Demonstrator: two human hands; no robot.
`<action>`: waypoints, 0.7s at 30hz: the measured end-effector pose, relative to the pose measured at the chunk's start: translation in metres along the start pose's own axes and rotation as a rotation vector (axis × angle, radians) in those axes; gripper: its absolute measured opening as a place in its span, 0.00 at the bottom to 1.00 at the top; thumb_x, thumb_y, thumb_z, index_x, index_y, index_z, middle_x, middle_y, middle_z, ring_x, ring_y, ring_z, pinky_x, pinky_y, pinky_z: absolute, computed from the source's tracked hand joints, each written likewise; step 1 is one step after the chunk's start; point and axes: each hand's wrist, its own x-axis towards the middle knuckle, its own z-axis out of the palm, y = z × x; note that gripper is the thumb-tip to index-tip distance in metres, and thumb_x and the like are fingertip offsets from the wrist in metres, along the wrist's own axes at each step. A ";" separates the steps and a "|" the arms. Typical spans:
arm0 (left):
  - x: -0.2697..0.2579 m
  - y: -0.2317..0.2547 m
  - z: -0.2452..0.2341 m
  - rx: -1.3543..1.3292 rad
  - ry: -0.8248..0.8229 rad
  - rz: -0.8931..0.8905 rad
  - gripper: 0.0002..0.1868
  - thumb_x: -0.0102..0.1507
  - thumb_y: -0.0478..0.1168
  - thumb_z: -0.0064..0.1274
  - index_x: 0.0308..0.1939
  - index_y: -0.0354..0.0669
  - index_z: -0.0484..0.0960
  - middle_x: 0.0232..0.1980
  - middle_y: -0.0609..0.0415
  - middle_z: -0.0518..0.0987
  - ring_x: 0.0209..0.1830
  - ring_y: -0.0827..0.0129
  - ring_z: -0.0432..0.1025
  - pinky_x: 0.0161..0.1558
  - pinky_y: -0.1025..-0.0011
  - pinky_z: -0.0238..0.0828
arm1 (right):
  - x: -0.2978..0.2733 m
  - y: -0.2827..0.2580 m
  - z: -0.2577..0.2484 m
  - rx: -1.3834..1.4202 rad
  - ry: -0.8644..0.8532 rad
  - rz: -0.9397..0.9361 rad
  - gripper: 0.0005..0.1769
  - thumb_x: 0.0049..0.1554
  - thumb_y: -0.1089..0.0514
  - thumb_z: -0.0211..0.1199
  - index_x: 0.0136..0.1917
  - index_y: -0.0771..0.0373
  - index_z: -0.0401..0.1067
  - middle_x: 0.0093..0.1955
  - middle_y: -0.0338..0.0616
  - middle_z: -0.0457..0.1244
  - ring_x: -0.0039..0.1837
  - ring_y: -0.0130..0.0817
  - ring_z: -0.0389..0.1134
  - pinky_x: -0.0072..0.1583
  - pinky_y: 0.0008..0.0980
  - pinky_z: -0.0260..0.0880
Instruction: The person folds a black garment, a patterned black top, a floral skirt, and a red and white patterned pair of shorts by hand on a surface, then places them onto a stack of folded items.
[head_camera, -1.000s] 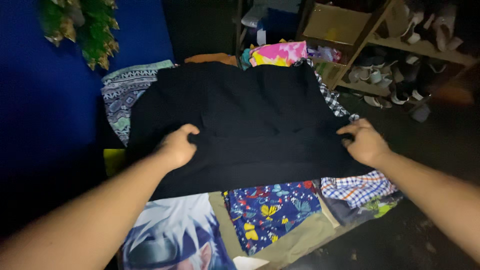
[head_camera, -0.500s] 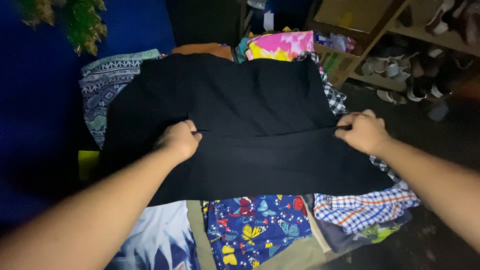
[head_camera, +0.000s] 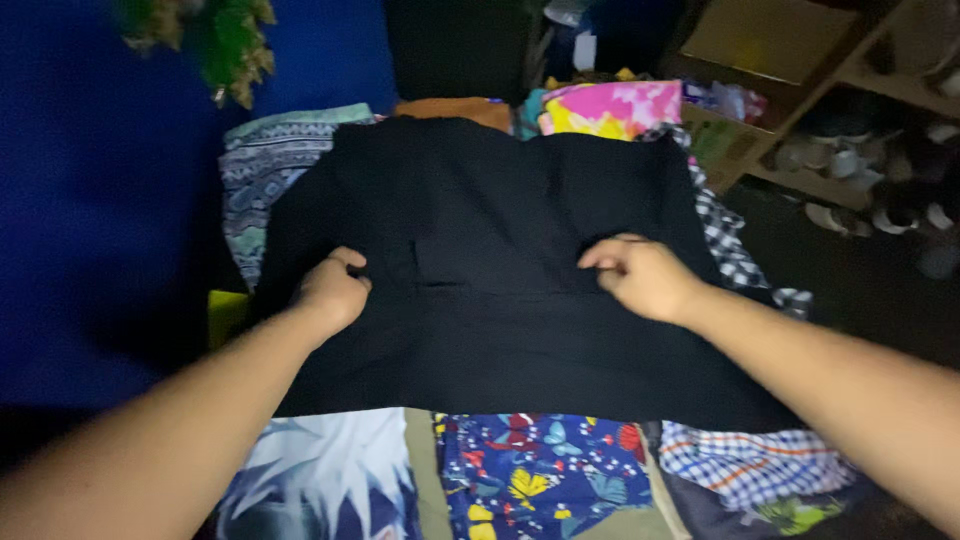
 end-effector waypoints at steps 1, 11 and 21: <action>0.003 -0.008 -0.004 0.025 0.018 -0.015 0.22 0.64 0.42 0.56 0.63 0.55 0.77 0.64 0.44 0.78 0.66 0.50 0.71 0.67 0.57 0.67 | 0.007 -0.018 0.006 0.044 -0.057 -0.090 0.15 0.53 0.62 0.64 0.53 0.50 0.79 0.50 0.44 0.68 0.53 0.38 0.73 0.57 0.33 0.73; 0.040 -0.044 -0.041 0.138 -0.005 0.168 0.23 0.61 0.38 0.57 0.61 0.54 0.78 0.66 0.48 0.73 0.68 0.53 0.68 0.68 0.60 0.65 | 0.056 -0.162 0.034 0.045 -0.358 -0.438 0.29 0.53 0.74 0.51 0.66 0.56 0.71 0.76 0.41 0.56 0.67 0.41 0.67 0.64 0.33 0.68; 0.061 -0.004 -0.055 0.257 -0.223 0.495 0.29 0.62 0.33 0.51 0.67 0.60 0.72 0.76 0.62 0.62 0.73 0.57 0.61 0.70 0.60 0.60 | 0.092 -0.203 0.045 -0.236 -0.707 -0.248 0.46 0.53 0.63 0.59 0.81 0.44 0.49 0.75 0.42 0.57 0.67 0.45 0.65 0.68 0.39 0.65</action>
